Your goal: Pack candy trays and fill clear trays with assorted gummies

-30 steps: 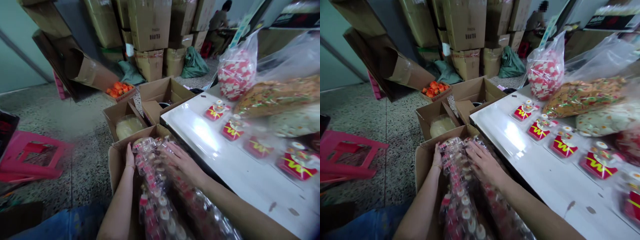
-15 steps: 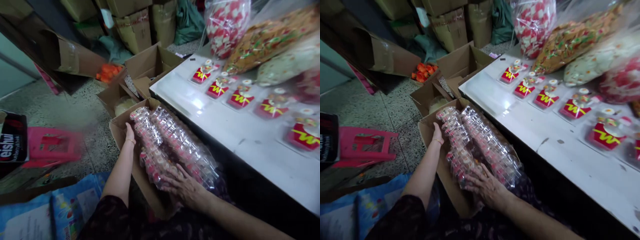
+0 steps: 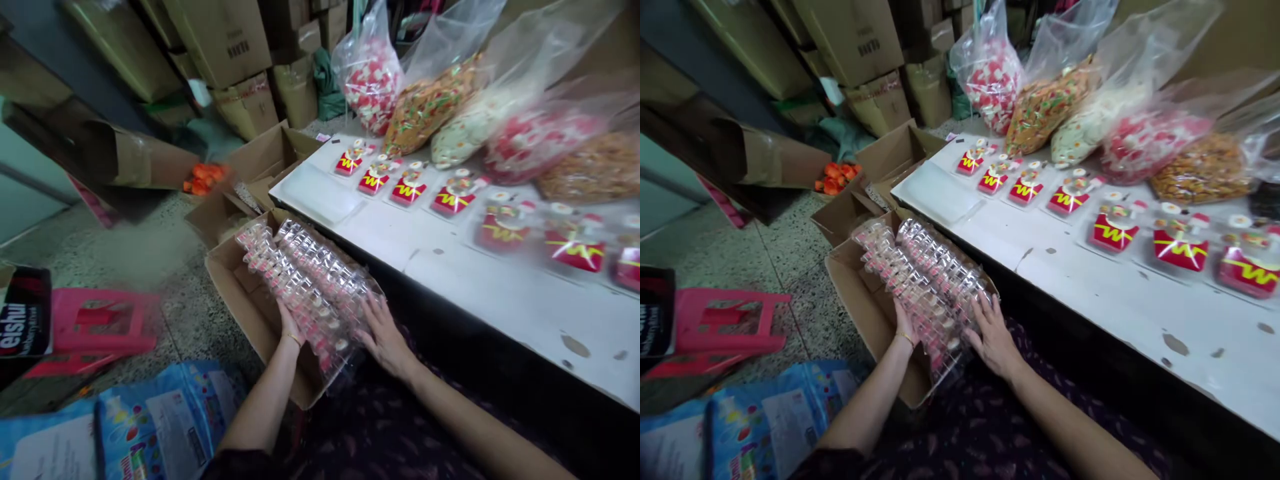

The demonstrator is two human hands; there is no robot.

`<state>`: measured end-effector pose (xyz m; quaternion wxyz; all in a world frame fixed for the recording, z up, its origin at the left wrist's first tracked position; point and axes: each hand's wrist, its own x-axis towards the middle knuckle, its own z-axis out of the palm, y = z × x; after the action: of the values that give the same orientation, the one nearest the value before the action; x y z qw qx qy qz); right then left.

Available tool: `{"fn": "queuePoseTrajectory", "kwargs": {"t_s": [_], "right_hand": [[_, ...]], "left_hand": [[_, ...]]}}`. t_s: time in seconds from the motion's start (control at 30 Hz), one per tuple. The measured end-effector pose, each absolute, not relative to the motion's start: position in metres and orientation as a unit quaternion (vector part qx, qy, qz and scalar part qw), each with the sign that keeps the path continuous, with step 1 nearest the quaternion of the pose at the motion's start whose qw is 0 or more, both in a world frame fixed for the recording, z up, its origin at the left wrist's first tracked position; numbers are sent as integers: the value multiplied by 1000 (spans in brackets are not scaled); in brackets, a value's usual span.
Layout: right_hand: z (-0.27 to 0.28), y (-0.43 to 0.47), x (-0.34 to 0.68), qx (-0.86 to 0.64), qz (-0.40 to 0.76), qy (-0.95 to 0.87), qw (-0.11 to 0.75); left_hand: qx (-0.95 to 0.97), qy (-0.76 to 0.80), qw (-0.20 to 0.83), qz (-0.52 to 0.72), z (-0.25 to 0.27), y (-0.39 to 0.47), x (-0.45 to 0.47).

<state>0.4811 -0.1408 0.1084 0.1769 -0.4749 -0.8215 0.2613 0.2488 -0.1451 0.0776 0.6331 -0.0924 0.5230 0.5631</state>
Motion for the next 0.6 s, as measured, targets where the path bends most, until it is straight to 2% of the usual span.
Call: {"fn": "queuePoseTrajectory", "kwargs": {"t_s": [0.23,0.4,0.53,0.6], "right_hand": [[113,-156,490,-476,283,-802,226],[111,-170,498,-457,306,-803,230],[125,-175,533,-494,282,-772,283],[137,-175,570,-525,238,-754,314]], "left_hand": [[-117,552,609,558,61,-168,247],[-125,558,617,541,66,-168,259],[-34,629,590,506,79,-179,247],[85,686,537,484,85,-184,238]]}}
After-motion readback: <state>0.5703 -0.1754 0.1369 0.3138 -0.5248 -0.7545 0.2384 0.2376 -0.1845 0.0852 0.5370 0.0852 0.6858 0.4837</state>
